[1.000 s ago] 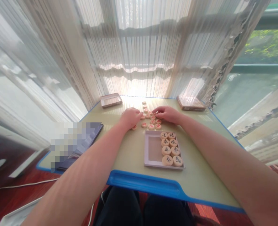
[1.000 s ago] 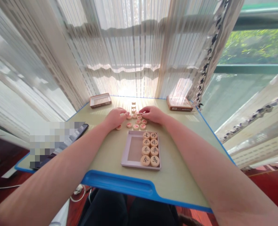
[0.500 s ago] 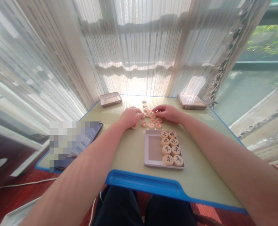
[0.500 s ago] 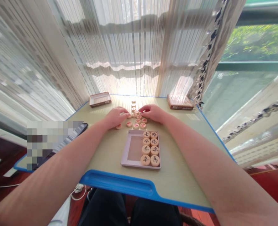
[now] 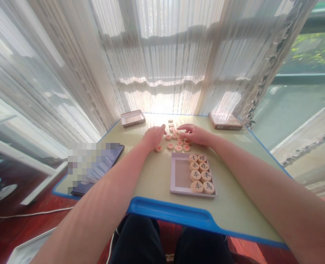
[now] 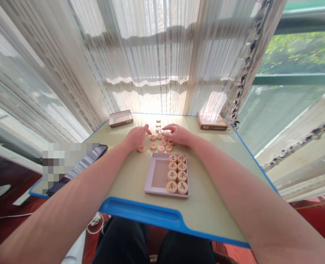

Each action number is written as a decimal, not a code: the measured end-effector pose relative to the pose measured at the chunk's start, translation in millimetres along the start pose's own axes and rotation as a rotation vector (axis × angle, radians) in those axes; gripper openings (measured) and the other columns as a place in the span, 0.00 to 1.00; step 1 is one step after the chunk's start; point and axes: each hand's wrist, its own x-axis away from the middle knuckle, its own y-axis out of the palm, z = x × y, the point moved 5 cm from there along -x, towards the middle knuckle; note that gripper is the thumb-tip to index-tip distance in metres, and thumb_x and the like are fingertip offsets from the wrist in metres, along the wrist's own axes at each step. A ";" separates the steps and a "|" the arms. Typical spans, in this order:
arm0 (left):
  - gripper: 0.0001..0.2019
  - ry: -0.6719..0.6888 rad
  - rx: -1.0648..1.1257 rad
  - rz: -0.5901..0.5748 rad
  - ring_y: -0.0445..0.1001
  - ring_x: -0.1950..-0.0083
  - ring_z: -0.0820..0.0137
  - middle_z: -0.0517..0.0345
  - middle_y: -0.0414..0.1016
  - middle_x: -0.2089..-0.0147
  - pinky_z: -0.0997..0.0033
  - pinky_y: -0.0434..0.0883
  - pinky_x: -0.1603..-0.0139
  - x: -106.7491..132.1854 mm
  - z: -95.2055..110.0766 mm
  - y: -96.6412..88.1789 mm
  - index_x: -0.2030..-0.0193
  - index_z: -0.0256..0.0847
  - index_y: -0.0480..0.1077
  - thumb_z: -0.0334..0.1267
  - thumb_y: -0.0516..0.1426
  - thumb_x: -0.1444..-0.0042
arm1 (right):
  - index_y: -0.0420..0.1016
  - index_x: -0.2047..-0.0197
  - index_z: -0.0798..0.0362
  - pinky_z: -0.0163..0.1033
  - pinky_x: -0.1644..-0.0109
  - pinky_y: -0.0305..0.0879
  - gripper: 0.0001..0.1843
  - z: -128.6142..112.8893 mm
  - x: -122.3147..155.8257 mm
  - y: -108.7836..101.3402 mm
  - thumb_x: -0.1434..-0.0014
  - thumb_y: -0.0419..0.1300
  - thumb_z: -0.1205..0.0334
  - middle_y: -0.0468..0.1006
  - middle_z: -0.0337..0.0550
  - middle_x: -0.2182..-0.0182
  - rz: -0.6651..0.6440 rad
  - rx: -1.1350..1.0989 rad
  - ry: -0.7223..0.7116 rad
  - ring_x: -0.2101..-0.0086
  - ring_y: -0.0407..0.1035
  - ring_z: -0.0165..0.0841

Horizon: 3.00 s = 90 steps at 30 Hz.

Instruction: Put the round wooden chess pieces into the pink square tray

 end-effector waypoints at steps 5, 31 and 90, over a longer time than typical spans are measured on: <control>0.17 0.112 -0.112 -0.028 0.72 0.55 0.61 0.52 0.76 0.59 0.64 0.67 0.52 2.1 5.5 0.1 0.65 0.41 0.77 0.50 0.53 0.48 | 0.77 0.53 0.51 0.38 0.54 0.65 0.16 -2.8 -2.3 3.0 0.43 0.56 0.59 0.72 0.46 0.49 0.011 0.038 -0.039 0.61 0.70 0.32; 0.16 0.032 0.003 -0.013 0.72 0.50 0.63 0.53 0.76 0.52 0.66 0.66 0.45 -0.9 -3.2 -0.2 0.57 0.40 0.76 0.41 0.55 0.50 | 0.76 0.52 0.51 0.40 0.50 0.64 0.17 4.5 -3.2 2.2 0.42 0.55 0.56 0.77 0.45 0.54 0.090 0.061 0.027 0.57 0.70 0.36; 0.06 0.488 -0.062 -0.452 0.70 0.64 0.70 0.57 0.72 0.63 0.72 0.67 0.62 60.1 71.9 -12.2 0.71 0.42 0.76 0.39 0.58 0.54 | 0.78 0.62 0.51 0.35 0.58 0.62 0.11 8.5 -8.4 2.6 0.45 0.55 0.61 0.79 0.40 0.64 0.183 0.151 -0.051 0.65 0.69 0.31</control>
